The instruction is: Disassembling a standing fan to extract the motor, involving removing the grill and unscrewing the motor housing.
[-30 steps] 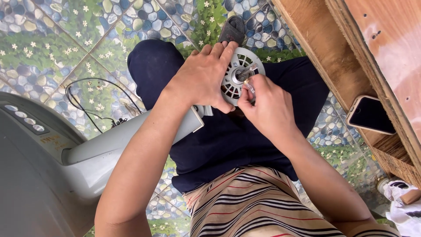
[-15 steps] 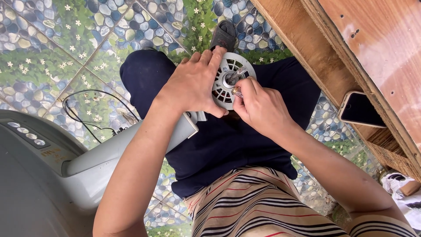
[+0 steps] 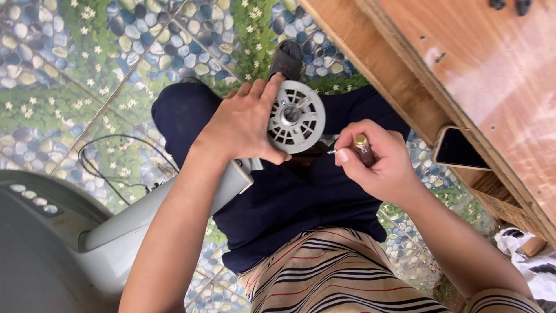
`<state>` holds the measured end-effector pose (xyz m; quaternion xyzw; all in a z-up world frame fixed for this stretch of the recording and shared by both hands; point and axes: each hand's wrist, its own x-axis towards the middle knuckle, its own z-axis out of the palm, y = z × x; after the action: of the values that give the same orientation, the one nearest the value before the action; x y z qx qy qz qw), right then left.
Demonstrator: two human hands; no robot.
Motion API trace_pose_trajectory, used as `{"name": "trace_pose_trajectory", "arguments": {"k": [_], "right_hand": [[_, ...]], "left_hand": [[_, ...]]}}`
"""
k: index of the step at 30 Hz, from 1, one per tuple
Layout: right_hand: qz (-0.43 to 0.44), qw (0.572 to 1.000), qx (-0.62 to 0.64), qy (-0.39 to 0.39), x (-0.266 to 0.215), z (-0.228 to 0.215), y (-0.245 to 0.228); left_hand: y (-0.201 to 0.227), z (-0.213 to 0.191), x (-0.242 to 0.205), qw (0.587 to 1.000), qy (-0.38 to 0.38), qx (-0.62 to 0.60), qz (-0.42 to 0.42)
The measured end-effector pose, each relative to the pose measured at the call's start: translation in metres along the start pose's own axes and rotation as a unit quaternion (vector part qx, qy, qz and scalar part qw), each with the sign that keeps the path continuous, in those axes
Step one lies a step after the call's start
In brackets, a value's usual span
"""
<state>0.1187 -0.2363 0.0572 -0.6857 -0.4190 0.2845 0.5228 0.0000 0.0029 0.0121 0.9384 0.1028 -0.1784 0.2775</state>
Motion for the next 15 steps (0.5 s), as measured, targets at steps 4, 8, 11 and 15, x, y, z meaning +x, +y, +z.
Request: {"name": "trace_pose_trajectory", "arguments": {"k": [4,8,11,15], "right_hand": [[-0.019,0.999,0.011,0.046,-0.014,-0.039,-0.022],[0.019,0.977,-0.171,0.129,-0.033,-0.114,-0.052],[0.105,0.936,-0.289,0.174,-0.039,-0.171,-0.046],[0.199,0.912,-0.308,0.186,-0.043,-0.223,-0.007]], "left_hand": [[0.011,-0.014,-0.003,1.000,-0.006,-0.020,0.015],[0.011,-0.013,-0.003,1.000,0.015,-0.017,0.000],[0.001,-0.002,-0.002,0.999,0.050,-0.002,-0.003],[-0.003,-0.001,0.003,0.999,0.030,0.007,-0.031]]}}
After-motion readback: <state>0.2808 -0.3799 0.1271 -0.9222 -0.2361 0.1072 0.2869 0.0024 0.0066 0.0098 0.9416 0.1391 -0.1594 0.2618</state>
